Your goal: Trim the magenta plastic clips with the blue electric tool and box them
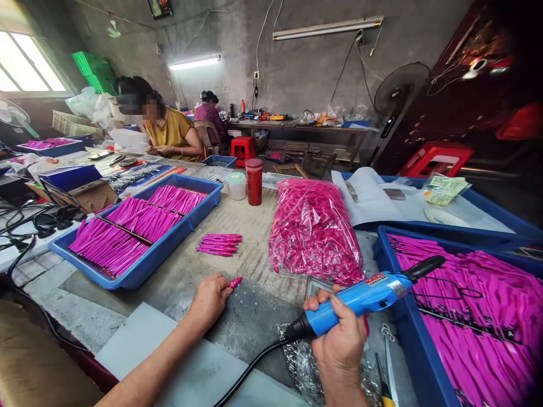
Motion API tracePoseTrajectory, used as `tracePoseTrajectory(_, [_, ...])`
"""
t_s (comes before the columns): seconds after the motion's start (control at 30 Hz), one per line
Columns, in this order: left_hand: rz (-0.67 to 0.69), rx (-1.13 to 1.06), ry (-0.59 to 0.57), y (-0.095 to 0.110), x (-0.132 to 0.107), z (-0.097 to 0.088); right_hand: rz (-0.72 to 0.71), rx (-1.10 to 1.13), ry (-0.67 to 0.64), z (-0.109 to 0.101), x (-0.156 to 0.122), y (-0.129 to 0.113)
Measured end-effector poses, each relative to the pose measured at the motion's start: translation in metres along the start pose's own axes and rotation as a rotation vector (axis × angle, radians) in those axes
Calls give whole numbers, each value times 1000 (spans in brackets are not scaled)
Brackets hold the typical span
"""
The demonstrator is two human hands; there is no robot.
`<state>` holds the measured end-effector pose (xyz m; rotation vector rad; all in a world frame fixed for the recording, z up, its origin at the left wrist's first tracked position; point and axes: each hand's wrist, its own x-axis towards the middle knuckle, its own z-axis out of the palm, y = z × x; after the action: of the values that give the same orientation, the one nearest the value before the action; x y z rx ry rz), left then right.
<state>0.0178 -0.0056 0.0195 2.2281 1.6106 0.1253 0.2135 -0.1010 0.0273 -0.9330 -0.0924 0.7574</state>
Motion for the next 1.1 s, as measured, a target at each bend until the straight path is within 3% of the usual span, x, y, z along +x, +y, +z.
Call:
tracePoseTrajectory(0.2, [57,-49,-31,-6,0,-4,10,16,25,2,-1,-1])
tracePoseTrajectory(0.6, [35,-144,-102,-16,7,-16,32,50,21,3,-2,-1])
tracePoseTrajectory(0.93, [104,-118,-61,-13,3,-16,31,50,35,7,-3,-4])
tracePoseTrajectory(1.1, [173,-79,21,-16,-1,-3,-4,28,6,5,-2,-1])
